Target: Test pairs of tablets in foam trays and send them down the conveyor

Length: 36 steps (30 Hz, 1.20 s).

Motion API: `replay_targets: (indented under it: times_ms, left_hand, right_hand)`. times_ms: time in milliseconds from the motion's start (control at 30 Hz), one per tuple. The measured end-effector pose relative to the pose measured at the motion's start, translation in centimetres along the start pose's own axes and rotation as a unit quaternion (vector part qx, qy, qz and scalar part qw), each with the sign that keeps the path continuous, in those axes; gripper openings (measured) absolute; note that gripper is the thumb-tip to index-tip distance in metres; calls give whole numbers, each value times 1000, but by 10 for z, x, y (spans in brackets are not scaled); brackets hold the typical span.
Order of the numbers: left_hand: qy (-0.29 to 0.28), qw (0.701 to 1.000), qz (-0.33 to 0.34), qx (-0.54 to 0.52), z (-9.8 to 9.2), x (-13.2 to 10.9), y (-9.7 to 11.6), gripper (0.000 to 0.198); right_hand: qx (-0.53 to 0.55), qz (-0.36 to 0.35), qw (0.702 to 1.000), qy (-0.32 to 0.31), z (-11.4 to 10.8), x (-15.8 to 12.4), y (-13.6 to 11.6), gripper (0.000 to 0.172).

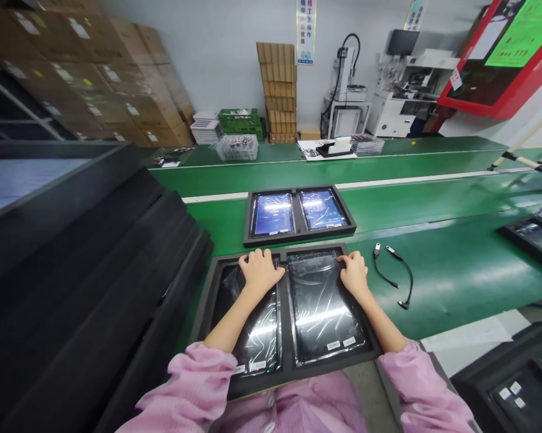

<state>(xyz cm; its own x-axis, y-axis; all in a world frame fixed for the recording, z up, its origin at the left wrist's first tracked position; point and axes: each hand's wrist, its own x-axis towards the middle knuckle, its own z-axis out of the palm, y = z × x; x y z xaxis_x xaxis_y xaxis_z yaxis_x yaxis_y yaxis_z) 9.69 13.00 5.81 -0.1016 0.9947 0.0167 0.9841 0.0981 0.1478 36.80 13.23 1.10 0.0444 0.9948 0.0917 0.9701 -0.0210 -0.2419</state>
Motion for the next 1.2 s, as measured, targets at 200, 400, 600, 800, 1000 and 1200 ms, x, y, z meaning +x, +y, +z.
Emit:
replay_targets:
  times_ms: [200,400,600,800,1000,1200]
  left_hand:
    - [-49,998,31,-15,-13,-2,-42,35]
    - [-60,997,50,11,-15,-6,-51,36]
    - [-51,996,66,23,-18,-1,-49,39]
    - [-35,998,55,24,-21,-2,-47,42]
    - [-62,997,50,21,-28,2,-50,41]
    - [-95,995,27,-2,-37,8,-54,43]
  right_hand:
    - [-37,-131,989,-51,-26,17,-23,39]
    - [-74,-229,964,-113,-40,43,-54,34]
    - [-71,-243,950,-185,-49,58,-59,32]
    - [-46,-239,942,-232,-50,64,-66,28]
    - [-4,-231,927,-294,-62,95,-65,29]
    - [1,-172,946,-275,-57,108,-74,25]
